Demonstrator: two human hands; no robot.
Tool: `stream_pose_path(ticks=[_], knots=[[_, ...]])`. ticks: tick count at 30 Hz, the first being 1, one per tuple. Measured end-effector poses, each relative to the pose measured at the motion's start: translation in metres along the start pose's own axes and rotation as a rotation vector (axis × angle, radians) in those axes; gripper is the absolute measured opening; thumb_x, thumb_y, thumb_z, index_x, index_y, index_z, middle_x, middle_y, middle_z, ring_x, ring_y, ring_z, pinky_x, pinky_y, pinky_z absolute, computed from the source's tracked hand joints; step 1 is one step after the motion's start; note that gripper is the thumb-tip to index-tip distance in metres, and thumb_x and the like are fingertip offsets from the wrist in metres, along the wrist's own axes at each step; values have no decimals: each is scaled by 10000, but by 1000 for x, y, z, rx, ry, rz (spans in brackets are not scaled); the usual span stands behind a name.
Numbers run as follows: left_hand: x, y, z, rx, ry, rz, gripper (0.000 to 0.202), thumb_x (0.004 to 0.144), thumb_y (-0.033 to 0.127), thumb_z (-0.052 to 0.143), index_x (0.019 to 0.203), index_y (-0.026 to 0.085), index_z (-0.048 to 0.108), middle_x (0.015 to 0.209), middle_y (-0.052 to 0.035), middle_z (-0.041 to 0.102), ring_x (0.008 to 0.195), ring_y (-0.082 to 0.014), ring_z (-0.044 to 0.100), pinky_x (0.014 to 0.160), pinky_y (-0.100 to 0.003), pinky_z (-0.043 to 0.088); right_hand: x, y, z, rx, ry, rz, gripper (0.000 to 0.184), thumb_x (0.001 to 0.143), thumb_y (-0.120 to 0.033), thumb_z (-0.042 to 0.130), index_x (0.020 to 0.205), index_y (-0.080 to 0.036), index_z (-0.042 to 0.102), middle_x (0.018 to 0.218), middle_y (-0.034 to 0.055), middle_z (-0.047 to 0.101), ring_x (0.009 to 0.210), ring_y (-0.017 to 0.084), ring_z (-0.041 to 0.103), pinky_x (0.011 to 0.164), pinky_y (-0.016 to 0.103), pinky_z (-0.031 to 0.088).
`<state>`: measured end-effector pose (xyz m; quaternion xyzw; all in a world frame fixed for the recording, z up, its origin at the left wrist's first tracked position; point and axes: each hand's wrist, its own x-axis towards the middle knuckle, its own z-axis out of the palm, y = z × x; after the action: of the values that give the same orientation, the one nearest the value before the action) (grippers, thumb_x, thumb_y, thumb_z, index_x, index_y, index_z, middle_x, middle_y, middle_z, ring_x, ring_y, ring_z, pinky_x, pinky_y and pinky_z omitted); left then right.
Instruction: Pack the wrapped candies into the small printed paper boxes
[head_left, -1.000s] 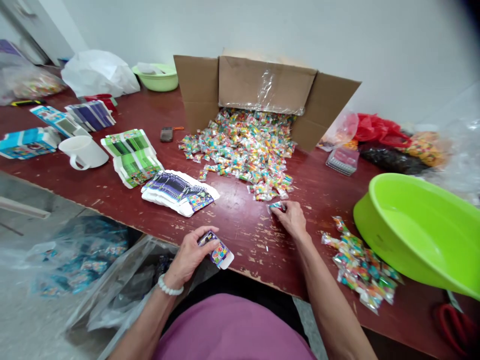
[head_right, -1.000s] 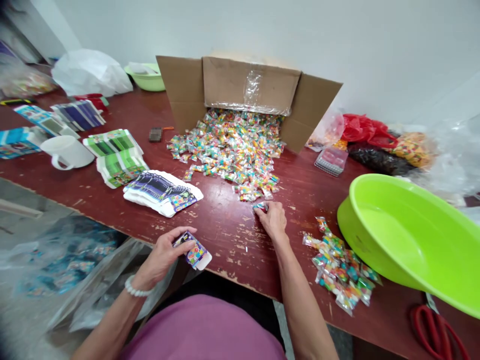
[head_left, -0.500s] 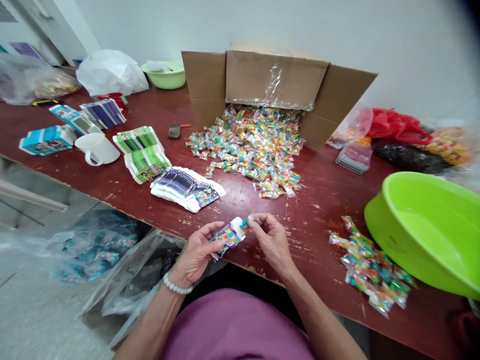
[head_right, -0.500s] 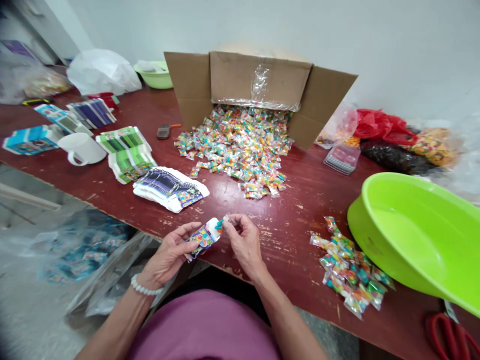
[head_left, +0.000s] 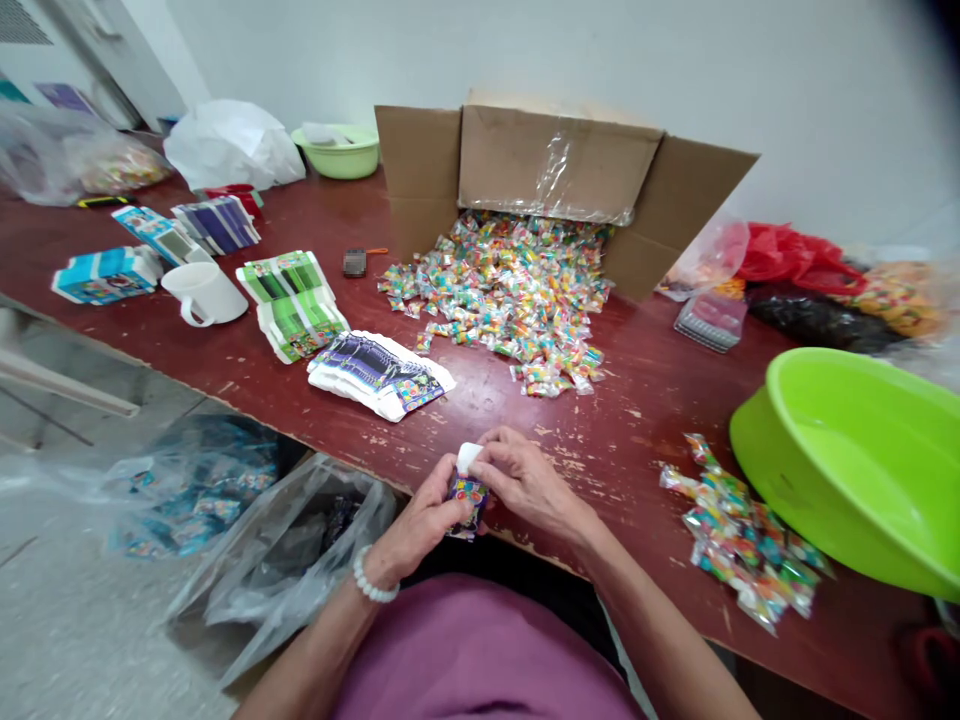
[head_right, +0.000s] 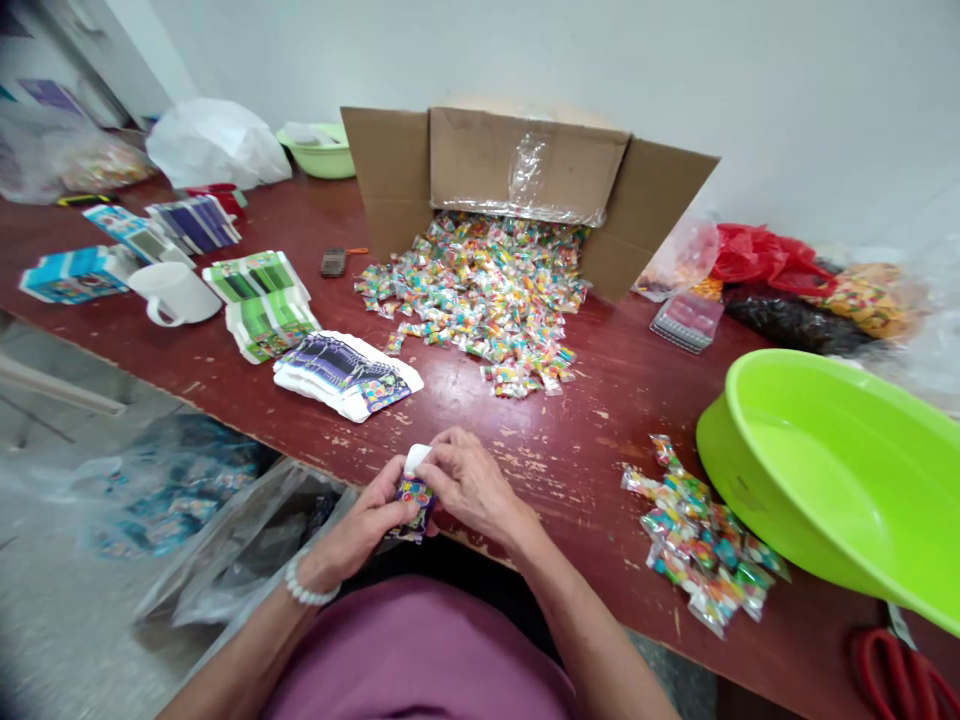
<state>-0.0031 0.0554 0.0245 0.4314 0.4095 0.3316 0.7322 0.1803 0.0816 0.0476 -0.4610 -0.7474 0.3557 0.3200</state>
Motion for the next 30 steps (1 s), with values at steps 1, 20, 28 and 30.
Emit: stream_pose_path(ticks=[1,20,28,30], knots=[[0,2,0,56,20,3,349,778,181,637,1119,226,577,967,-8,632,820,-148,620,711,-252,520,0,-3,1,13,14,-6,215,938,-298,580,777,-217,698,975,55,617,925,200,594,828,342,461],[0,10,5,-248,193,-126,486,833,637,557,1038,198,607,658,4,631,492,-165,607,364,-223,419,-6,-3,23,339,204,-17,172,919,-356,618,872,-226,720,884,59,731,813,196,679,771,318,525],[2,7,3,-256,183,-181,503,847,617,564,1110,192,614,651,4,645,472,-151,610,337,-196,397,-6,-9,20,439,70,159,196,850,-390,686,802,-199,684,814,41,726,665,168,666,617,279,532],[2,6,4,-249,195,-165,541,851,650,533,1137,197,607,642,9,641,475,-155,614,339,-196,391,-5,-8,25,530,86,290,221,802,-401,729,803,-193,657,708,9,704,546,141,622,511,244,490]])
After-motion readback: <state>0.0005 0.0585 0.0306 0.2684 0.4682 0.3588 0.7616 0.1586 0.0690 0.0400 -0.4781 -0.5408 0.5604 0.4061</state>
